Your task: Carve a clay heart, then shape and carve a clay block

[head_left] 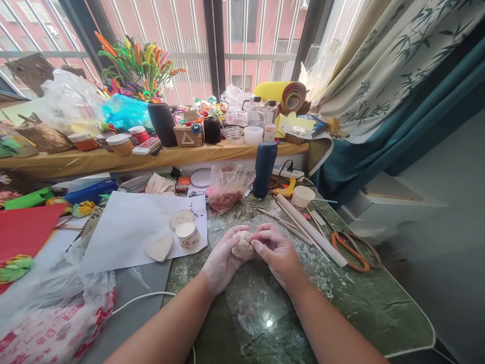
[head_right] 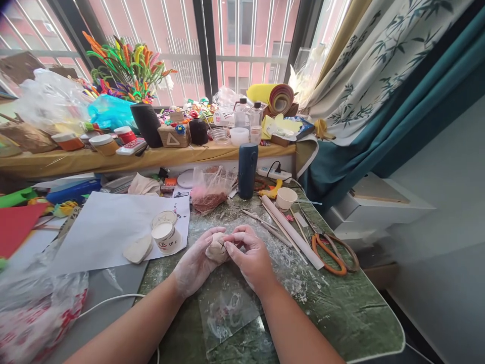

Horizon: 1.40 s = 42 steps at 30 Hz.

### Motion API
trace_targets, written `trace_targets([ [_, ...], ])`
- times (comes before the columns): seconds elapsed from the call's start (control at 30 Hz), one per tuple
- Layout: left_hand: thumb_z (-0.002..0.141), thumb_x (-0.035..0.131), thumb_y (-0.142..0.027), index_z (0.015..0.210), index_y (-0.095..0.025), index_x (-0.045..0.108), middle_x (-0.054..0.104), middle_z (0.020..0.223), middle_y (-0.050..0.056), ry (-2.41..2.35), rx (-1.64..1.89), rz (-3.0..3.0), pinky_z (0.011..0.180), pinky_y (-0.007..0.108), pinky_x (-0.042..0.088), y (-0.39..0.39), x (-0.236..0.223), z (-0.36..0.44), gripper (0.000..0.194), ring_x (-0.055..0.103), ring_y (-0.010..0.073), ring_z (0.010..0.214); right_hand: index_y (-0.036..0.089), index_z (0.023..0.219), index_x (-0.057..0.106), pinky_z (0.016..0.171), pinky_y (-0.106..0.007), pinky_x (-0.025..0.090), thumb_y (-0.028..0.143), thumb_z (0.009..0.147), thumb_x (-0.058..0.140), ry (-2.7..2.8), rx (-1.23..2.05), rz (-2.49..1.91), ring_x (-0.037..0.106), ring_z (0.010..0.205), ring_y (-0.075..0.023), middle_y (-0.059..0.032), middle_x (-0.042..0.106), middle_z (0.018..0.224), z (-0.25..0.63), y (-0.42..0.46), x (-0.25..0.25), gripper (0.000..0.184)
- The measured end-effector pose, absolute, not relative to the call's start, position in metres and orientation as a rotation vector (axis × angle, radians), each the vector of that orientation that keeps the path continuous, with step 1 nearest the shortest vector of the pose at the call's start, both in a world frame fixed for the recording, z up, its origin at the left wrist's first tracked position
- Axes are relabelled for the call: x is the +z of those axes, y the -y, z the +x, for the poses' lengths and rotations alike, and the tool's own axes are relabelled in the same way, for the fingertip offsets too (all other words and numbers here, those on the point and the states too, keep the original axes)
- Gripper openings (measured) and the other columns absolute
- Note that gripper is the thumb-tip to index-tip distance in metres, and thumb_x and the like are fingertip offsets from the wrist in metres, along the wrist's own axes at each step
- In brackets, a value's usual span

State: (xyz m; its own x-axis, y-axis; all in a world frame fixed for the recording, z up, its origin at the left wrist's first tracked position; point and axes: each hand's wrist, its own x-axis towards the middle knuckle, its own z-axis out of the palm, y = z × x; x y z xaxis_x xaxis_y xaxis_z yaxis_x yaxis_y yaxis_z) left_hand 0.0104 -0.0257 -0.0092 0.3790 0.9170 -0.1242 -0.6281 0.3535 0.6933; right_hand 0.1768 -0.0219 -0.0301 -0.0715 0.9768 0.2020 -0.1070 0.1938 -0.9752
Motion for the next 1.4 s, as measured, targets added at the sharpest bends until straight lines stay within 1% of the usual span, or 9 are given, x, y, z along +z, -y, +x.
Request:
trace_targets([
  [0.27, 0.076, 0.090, -0.032, 0.107, -0.019, 0.062, 0.067, 0.088, 0.002, -0.701, 1.036, 0.709, 0.067, 0.021, 0.048, 0.028, -0.009, 0.012, 0.043, 0.064, 0.0129, 0.075, 0.029, 0.099, 0.082, 0.101, -0.041, 0.045, 0.032, 0.092, 0.069, 1.444, 1.135, -0.852, 0.059, 0.111, -0.0246, -0.0060, 0.061, 0.110, 0.179, 0.035, -0.015, 0.015],
  [0.43, 0.072, 0.089, -0.038, 0.107, -0.019, 0.058, 0.069, 0.096, 0.005, -0.694, 1.082, 0.767, 0.061, 0.027, 0.053, 0.032, -0.006, 0.013, 0.050, 0.069, 0.0204, 0.078, 0.028, 0.111, 0.080, 0.084, -0.036, 0.051, 0.039, 0.094, 0.063, 0.947, 1.378, -0.746, 0.060, 0.092, -0.0206, -0.0059, 0.069, 0.106, 0.177, 0.035, -0.022, 0.026],
  [0.6, 0.070, 0.084, -0.031, 0.107, -0.020, 0.056, 0.069, 0.107, 0.007, -0.781, 1.183, 0.788, 0.054, 0.027, 0.051, 0.036, 0.000, 0.016, 0.047, 0.070, 0.0202, 0.071, 0.022, 0.101, 0.080, 0.077, -0.033, 0.051, 0.039, 0.088, 0.070, 0.781, 1.453, -0.744, 0.062, 0.085, -0.0192, -0.0057, 0.073, 0.097, 0.177, 0.030, -0.027, 0.024],
  [0.83, 0.065, 0.073, -0.016, 0.104, -0.021, 0.058, 0.070, 0.099, 0.004, -0.878, 1.277, 0.768, 0.059, 0.025, 0.052, 0.037, 0.008, 0.013, 0.042, 0.068, 0.0165, 0.071, 0.025, 0.118, 0.070, 0.103, -0.044, 0.048, 0.038, 0.086, 0.074, 0.758, 1.707, -0.597, 0.063, 0.119, -0.0274, -0.0094, 0.069, 0.131, 0.159, 0.039, -0.019, 0.034],
  [1.03, 0.060, 0.066, -0.007, 0.100, -0.022, 0.061, 0.067, 0.094, 0.000, -0.921, 1.383, 0.816, 0.066, 0.023, 0.049, 0.037, 0.012, 0.014, 0.043, 0.064, 0.0134, 0.073, 0.022, 0.121, 0.067, 0.112, -0.047, 0.042, 0.040, 0.091, 0.068, 0.599, 1.954, -0.446, 0.066, 0.117, -0.0250, -0.0107, 0.070, 0.126, 0.160, 0.037, -0.017, 0.036],
  [1.13, 0.066, 0.072, -0.010, 0.101, -0.023, 0.061, 0.065, 0.099, 0.000, -0.939, 1.416, 0.808, 0.070, 0.023, 0.050, 0.036, 0.009, 0.013, 0.040, 0.064, 0.0137, 0.080, 0.021, 0.121, 0.067, 0.116, -0.046, 0.039, 0.040, 0.091, 0.066, 0.531, 1.991, -0.397, 0.067, 0.116, -0.0243, -0.0103, 0.071, 0.121, 0.165, 0.034, -0.018, 0.035],
  [1.23, 0.071, 0.082, -0.021, 0.109, -0.024, 0.060, 0.066, 0.102, 0.000, -0.865, 1.425, 0.757, 0.074, 0.024, 0.052, 0.034, 0.005, 0.010, 0.044, 0.064, 0.0141, 0.084, 0.020, 0.120, 0.067, 0.116, -0.047, 0.039, 0.037, 0.091, 0.066, 0.501, 1.978, -0.400, 0.067, 0.116, -0.0243, -0.0103, 0.072, 0.120, 0.167, 0.032, -0.019, 0.033],
  [1.33, 0.070, 0.090, -0.034, 0.114, -0.023, 0.059, 0.068, 0.098, 0.002, -0.781, 1.377, 0.707, 0.076, 0.026, 0.053, 0.033, 0.002, 0.007, 0.055, 0.066, 0.0157, 0.085, 0.020, 0.119, 0.067, 0.114, -0.048, 0.041, 0.034, 0.090, 0.067, 0.512, 1.960, -0.417, 0.067, 0.116, -0.0244, -0.0105, 0.072, 0.121, 0.168, 0.030, -0.021, 0.032],
  [1.4, 0.071, 0.091, -0.039, 0.109, -0.022, 0.060, 0.068, 0.091, 0.001, -0.785, 1.364, 0.681, 0.072, 0.024, 0.053, 0.031, 0.001, 0.006, 0.051, 0.066, 0.0142, 0.080, 0.020, 0.118, 0.067, 0.113, -0.050, 0.042, 0.034, 0.089, 0.068, 0.524, 1.965, -0.418, 0.067, 0.116, -0.0253, -0.0106, 0.073, 0.118, 0.168, 0.030, -0.022, 0.032],
])
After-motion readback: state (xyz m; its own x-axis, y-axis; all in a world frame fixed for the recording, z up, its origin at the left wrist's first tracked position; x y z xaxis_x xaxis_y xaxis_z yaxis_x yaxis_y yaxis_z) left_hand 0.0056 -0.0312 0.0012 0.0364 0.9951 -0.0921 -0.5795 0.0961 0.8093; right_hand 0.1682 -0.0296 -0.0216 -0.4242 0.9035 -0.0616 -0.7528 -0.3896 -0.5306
